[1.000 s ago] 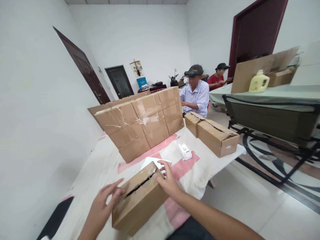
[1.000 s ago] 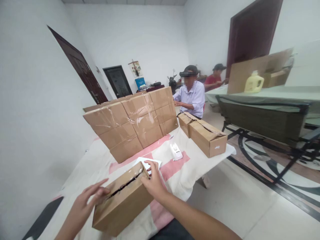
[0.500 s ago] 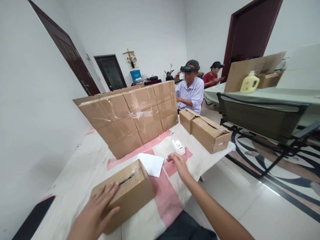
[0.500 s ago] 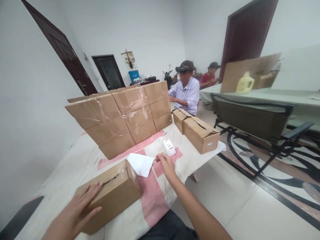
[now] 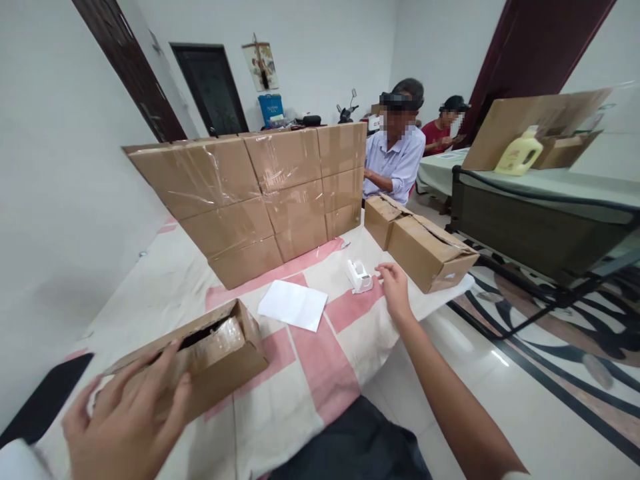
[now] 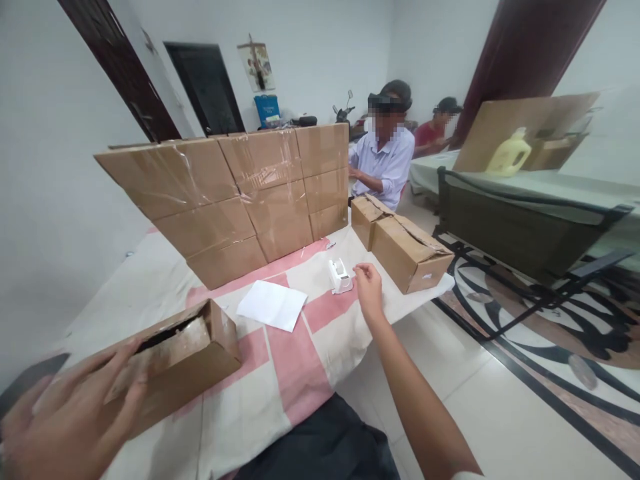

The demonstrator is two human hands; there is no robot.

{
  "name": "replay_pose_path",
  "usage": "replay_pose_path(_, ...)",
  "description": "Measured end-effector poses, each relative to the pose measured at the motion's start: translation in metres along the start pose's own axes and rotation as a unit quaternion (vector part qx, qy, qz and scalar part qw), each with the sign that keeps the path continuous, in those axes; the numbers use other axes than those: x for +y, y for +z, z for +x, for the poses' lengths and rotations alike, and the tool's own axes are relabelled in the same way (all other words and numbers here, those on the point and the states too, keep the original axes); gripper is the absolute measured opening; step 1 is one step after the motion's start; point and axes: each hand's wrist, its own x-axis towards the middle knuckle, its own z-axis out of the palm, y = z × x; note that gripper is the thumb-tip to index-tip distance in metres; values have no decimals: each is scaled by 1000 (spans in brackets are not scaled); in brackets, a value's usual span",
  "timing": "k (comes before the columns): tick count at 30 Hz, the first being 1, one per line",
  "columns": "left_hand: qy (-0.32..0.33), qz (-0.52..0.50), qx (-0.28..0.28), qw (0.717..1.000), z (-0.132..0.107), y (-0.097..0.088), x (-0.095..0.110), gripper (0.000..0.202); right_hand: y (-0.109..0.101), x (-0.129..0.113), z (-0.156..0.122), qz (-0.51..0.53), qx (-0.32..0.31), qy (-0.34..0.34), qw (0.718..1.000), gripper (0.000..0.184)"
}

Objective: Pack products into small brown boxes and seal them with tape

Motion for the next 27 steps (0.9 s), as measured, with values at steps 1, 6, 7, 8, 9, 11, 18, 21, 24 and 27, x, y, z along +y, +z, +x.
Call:
replay_pose_path(1, 24, -10, 55, 998, 3, 7, 23, 49, -6, -3, 7, -2, -10, 25, 1000, 25)
replay_pose_path(6, 248, -229, 82, 938, 55, 97, 169, 24, -10, -12, 32, -43, -113, 147, 982, 24)
replay_pose_path(7, 230, -259, 20, 938, 72, 123, 196, 26, -7, -13, 35, -53, -122, 157, 979, 23)
replay_pose_path(8, 214, -274, -53, 936, 89, 149, 218, 35, -3, -15, 37, -62, -129, 163, 976, 22)
replay_pose_path(9, 205, -281, -114, 931, 105, 175, 237, 51, -1, -16, 38, -69, -135, 167, 974, 21)
replay_pose_path(11, 181, -288, -203, 918, 132, 220, 261, 73, 4, -19, 41, -78, -146, 173, 971, 19)
replay_pose_path(18, 142, -339, -185, 911, 154, 290, 263, 80, 9, -15, 56, -48, -146, 221, 963, 25)
replay_pose_path(21, 125, -349, -161, 914, 148, 296, 259, 84, 14, -12, 60, -44, -158, 246, 955, 32)
replay_pose_path(24, 94, -344, -146, 923, 146, 300, 261, 84, 28, -17, 60, -60, -148, 253, 954, 38)
replay_pose_path(27, 74, -346, -131, 926, 145, 303, 263, 88, 41, -30, 58, -84, -105, 223, 965, 47)
